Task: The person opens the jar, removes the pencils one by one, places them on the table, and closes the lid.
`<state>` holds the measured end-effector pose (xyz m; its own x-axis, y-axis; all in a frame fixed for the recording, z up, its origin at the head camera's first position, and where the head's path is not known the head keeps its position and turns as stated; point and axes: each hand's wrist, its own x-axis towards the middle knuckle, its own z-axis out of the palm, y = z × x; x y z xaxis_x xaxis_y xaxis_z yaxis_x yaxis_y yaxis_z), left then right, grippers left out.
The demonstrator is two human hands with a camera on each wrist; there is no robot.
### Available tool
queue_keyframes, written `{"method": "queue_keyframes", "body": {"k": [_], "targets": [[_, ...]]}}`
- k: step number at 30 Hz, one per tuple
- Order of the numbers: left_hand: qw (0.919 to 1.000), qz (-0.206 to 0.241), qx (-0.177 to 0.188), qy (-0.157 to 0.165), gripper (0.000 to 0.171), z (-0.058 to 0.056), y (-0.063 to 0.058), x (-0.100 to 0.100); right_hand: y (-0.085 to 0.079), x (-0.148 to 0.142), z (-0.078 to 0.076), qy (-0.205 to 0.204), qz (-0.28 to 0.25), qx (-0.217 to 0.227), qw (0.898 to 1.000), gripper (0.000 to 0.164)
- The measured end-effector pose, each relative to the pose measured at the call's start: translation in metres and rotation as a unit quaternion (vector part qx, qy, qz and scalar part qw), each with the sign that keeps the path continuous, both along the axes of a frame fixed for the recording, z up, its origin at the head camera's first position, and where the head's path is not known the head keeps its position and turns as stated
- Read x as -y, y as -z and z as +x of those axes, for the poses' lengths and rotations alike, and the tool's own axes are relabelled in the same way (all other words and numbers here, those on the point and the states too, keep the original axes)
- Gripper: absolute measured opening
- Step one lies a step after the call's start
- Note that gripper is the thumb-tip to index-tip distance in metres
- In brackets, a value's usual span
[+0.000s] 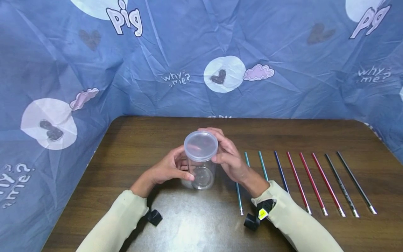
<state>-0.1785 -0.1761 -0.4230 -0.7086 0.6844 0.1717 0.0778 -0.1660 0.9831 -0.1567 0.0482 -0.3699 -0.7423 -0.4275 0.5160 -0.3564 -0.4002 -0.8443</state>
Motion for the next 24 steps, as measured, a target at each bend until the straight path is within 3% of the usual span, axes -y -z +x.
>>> {"method": "queue_keyframes", "body": {"k": [7, 11, 15, 19, 24], "targets": [[1.0, 0.0, -0.002, 0.0, 0.09, -0.0001, 0.0013, 0.0002, 0.0025, 0.0007, 0.0008, -0.012, -0.024, 0.031, 0.999, 0.066], [1.0, -0.001, 0.0, 0.0, 0.089, -0.0004, 0.0012, 0.0002, 0.003, 0.0011, 0.0004, -0.005, -0.017, 0.025, 1.0, 0.079], [1.0, -0.003, 0.002, -0.001, 0.09, -0.0007, 0.0012, 0.0004, 0.0033, 0.0007, -0.0005, -0.026, -0.014, 0.018, 0.999, 0.097], [1.0, -0.003, 0.002, 0.001, 0.088, -0.0009, 0.0018, 0.0007, 0.0022, 0.0003, -0.0001, -0.044, -0.01, 0.022, 0.999, 0.091], [1.0, -0.007, -0.002, -0.001, 0.088, -0.0009, 0.0016, 0.0006, 0.0017, 0.0004, -0.0002, -0.032, 0.008, 0.021, 0.999, 0.087]]}}
